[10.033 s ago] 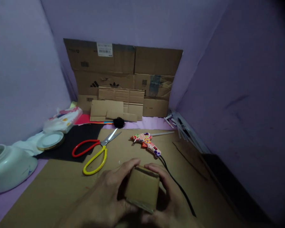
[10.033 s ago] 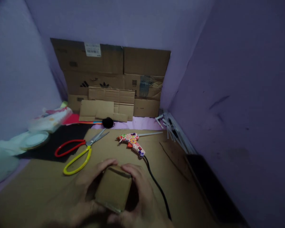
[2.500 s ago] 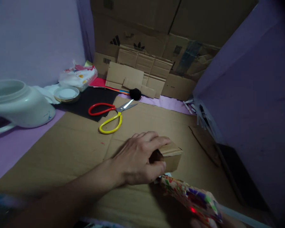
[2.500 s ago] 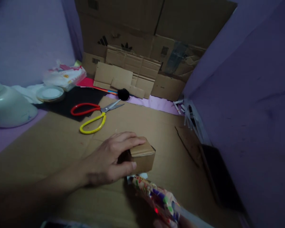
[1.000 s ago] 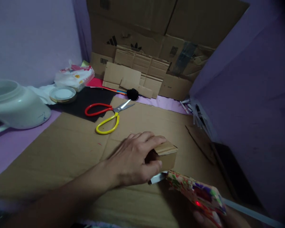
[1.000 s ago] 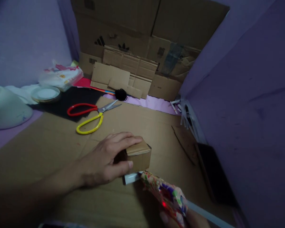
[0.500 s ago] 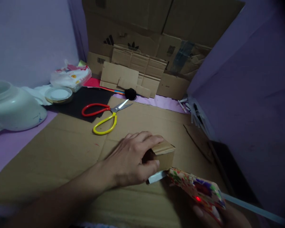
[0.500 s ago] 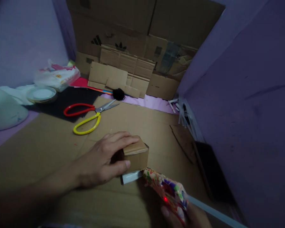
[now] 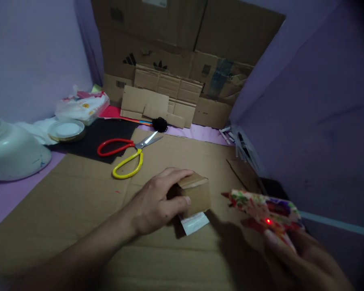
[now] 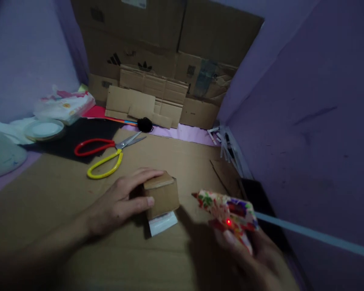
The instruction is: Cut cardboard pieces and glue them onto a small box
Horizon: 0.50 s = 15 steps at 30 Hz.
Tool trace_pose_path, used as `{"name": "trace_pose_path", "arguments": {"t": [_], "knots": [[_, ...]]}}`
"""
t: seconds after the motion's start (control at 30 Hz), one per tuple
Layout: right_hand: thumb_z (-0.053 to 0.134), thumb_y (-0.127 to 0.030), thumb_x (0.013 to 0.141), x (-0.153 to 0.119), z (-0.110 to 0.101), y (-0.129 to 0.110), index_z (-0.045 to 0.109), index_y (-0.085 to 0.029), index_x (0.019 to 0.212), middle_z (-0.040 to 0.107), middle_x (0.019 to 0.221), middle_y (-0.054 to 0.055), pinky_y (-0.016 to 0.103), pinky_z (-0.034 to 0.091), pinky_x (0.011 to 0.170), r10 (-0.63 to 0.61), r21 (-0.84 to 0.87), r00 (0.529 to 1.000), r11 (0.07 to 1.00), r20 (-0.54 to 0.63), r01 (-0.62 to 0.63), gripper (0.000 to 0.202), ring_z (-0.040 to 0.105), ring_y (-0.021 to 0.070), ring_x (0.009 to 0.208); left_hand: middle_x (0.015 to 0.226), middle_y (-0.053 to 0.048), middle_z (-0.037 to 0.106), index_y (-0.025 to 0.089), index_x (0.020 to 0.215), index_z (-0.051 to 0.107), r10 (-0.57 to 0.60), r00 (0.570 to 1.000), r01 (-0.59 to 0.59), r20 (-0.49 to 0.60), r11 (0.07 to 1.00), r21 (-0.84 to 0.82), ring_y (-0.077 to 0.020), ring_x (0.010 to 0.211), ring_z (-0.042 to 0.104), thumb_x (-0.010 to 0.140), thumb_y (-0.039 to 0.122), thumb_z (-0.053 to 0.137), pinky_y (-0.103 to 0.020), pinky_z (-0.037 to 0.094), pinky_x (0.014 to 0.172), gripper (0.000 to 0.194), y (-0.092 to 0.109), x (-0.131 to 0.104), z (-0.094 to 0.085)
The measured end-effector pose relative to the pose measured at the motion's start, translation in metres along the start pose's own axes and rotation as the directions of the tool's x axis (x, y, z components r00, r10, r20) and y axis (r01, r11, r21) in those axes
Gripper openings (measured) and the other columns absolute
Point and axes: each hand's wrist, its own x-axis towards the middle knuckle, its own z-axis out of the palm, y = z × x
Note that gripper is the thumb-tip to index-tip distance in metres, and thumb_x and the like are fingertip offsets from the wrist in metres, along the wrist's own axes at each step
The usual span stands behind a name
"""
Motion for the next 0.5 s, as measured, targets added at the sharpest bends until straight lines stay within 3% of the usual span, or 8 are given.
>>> {"name": "trace_pose_path", "arguments": {"t": [0.07,0.13,0.2,0.3,0.4,0.5], "knots": [[0.074,-0.040,0.064,0.015,0.010,-0.019,0.067,-0.024,0.091,0.067,0.061,-0.001,0.022,0.050,0.042,0.110,0.240,0.994,0.964,0.023,-0.112,0.032,0.062,0.0164,0.049,0.126,-0.004,0.057,0.020,0.120,0.056,-0.058,0.997,0.051,-0.043,0.986,-0.156,-0.0243,0.115,0.050,0.075,0.028,0.059,-0.032,0.038,0.096,0.046,-0.002,0.001,-0.006],[0.075,-0.036,0.064,0.035,0.026,-0.035,0.067,-0.024,0.092,0.069,0.070,-0.002,0.020,0.049,0.048,0.105,0.368,0.993,0.923,0.048,-0.115,0.032,0.063,0.0134,0.054,0.123,-0.003,0.060,0.020,0.119,0.056,-0.144,0.988,0.124,-0.052,0.952,-0.282,-0.0260,0.113,0.052,0.074,0.030,0.059,-0.032,0.040,0.093,0.047,-0.005,0.002,-0.011],[0.077,-0.039,0.057,0.060,0.046,-0.045,0.069,-0.018,0.079,0.068,0.065,0.000,0.018,0.046,0.048,0.037,0.283,0.990,0.956,0.138,-0.075,0.031,0.062,0.0124,0.054,0.117,-0.003,0.063,0.019,0.116,0.058,-0.227,0.973,0.198,-0.044,0.915,-0.352,-0.0274,0.109,0.055,0.072,0.032,0.058,-0.033,0.042,0.090,0.046,-0.007,0.003,-0.014],[0.069,-0.049,0.062,0.097,0.076,-0.046,0.071,-0.014,0.079,0.071,0.069,0.005,0.024,0.048,0.055,0.003,0.138,0.982,0.990,0.188,-0.029,0.039,0.065,0.0165,0.061,0.111,-0.005,0.066,0.018,0.112,0.059,-0.298,0.954,0.265,-0.030,0.888,-0.376,-0.0295,0.105,0.057,0.069,0.033,0.058,-0.035,0.044,0.086,0.046,-0.011,0.004,-0.016],[0.065,-0.051,0.066,0.123,0.096,-0.043,0.073,-0.013,0.075,0.068,0.060,0.005,0.026,0.044,0.050,-0.023,0.009,0.987,1.000,0.159,0.022,0.041,0.063,0.0181,0.055,0.106,-0.006,0.067,0.016,0.111,0.060,-0.320,0.948,0.300,0.009,0.879,-0.371,-0.0299,0.102,0.057,0.068,0.032,0.055,-0.037,0.044,0.085,0.046,-0.014,0.005,-0.015],[0.065,-0.050,0.067,0.129,0.098,-0.048,0.072,-0.015,0.062,0.063,0.051,0.006,0.029,0.042,0.050,-0.095,-0.167,0.990,0.980,0.100,0.110,0.036,0.063,0.0247,0.059,0.112,-0.005,0.065,0.018,0.111,0.059,-0.330,0.944,0.311,0.015,0.872,-0.378,-0.0289,0.105,0.055,0.072,0.032,0.052,-0.039,0.041,0.089,0.043,-0.018,0.004,-0.011]]}}
